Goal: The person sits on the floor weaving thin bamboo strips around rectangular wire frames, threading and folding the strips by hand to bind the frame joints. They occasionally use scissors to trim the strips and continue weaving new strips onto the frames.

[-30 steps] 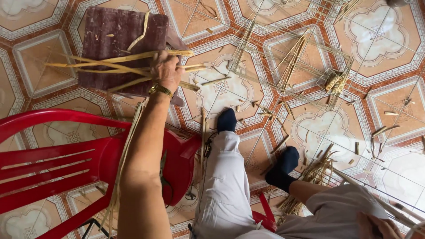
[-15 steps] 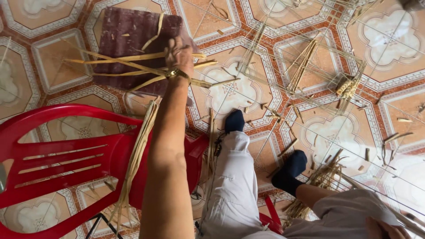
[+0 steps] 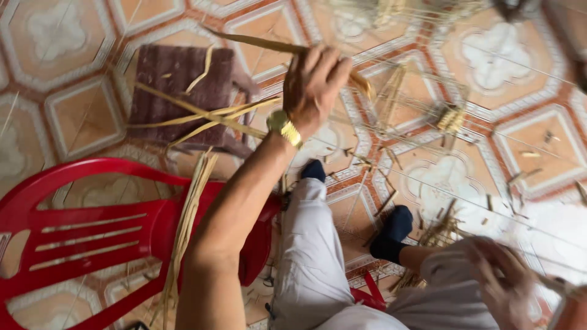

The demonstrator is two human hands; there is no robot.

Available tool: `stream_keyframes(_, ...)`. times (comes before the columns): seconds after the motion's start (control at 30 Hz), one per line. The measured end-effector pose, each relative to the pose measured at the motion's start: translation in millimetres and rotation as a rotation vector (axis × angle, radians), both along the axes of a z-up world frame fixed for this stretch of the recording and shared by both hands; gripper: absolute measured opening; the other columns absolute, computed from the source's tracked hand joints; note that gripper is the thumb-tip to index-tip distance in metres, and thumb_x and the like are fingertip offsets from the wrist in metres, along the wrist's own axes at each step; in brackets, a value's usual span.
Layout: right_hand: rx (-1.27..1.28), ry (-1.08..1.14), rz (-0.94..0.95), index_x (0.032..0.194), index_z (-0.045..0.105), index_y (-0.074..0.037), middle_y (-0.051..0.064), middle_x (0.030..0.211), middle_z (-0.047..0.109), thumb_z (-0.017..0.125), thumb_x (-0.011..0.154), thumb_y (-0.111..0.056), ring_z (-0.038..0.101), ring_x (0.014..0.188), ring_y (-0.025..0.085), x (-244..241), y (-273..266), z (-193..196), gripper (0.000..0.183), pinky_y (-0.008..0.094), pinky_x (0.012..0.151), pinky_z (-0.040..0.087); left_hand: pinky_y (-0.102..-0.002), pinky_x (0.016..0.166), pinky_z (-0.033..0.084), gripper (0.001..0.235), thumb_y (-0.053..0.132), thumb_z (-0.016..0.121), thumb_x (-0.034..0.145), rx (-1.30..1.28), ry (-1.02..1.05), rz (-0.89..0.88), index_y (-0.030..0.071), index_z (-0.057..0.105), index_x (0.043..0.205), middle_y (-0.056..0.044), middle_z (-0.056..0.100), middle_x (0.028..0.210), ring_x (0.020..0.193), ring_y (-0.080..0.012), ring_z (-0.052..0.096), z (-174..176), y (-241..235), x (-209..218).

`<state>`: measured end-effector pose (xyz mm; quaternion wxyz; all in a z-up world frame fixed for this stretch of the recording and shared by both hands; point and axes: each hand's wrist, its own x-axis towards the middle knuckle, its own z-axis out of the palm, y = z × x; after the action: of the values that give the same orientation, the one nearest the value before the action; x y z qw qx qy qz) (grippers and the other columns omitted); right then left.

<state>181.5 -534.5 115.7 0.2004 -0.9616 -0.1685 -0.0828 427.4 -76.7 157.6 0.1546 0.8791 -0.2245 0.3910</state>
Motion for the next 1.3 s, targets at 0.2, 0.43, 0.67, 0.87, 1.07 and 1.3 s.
stream_keyframes(0.2,0.661,0.200,0.031,0.150,0.050,-0.008,0.014,0.150,0.054,0.076,0.090,-0.024,0.057,0.133,0.026,71,131,102,0.067,0.034,0.095,0.055,-0.041,0.092,0.054,0.023,0.007,0.070,0.097,-0.184,0.001,-0.259,0.006,0.068,0.120,-0.009,0.068,0.119,0.116,-0.0275,0.062,47,-104,-96)
stream_keyframes(0.43,0.740,-0.030,0.242,0.140,0.061,-0.005,0.016,0.152,0.056,0.073,0.100,-0.018,0.056,0.140,0.029,58,119,102,0.043,0.039,0.114,0.050,-0.038,0.096,0.056,0.020,-0.002,0.063,0.097,-0.385,0.232,-0.383,0.005,0.068,0.115,-0.008,0.068,0.112,0.112,-0.0249,0.065,39,-165,-179)
stream_keyframes(0.67,1.289,0.309,-0.105,0.101,0.075,-0.001,0.014,0.097,0.076,0.078,0.095,-0.026,0.072,0.089,0.021,66,82,106,0.025,0.035,0.081,0.058,-0.025,0.067,0.053,0.022,0.020,0.058,0.109,-1.161,1.171,-0.701,0.001,0.067,0.114,-0.002,0.065,0.083,0.074,-0.0097,0.062,-25,-175,-272)
stream_keyframes(0.87,1.600,0.280,-0.222,0.094,0.071,-0.002,0.013,0.086,0.073,0.078,0.102,-0.020,0.071,0.074,0.019,108,-4,78,0.020,0.032,0.067,0.057,-0.021,0.056,0.050,0.026,0.023,0.060,0.104,-1.288,1.445,-0.386,0.001,0.073,0.109,0.000,0.065,0.075,0.061,-0.0057,0.058,-48,-113,-330)
stream_keyframes(1.07,1.786,0.188,-0.280,0.101,0.068,0.002,0.018,0.091,0.073,0.071,0.109,-0.012,0.071,0.074,0.019,118,-50,73,0.016,0.025,0.062,0.057,-0.022,0.054,0.052,0.018,0.015,0.069,0.096,-1.076,1.290,-0.214,0.000,0.075,0.104,-0.004,0.072,0.076,0.061,-0.0055,0.061,-13,-56,-321)
stream_keyframes(1.3,1.849,0.158,-0.297,0.105,0.067,0.005,0.019,0.097,0.072,0.069,0.112,-0.014,0.071,0.084,0.022,108,-82,0,0.020,0.030,0.074,0.060,-0.028,0.057,0.051,0.019,0.014,0.073,0.092,-0.889,1.275,-0.102,-0.003,0.078,0.100,-0.007,0.076,0.079,0.062,-0.0133,0.064,-1,-29,-313)
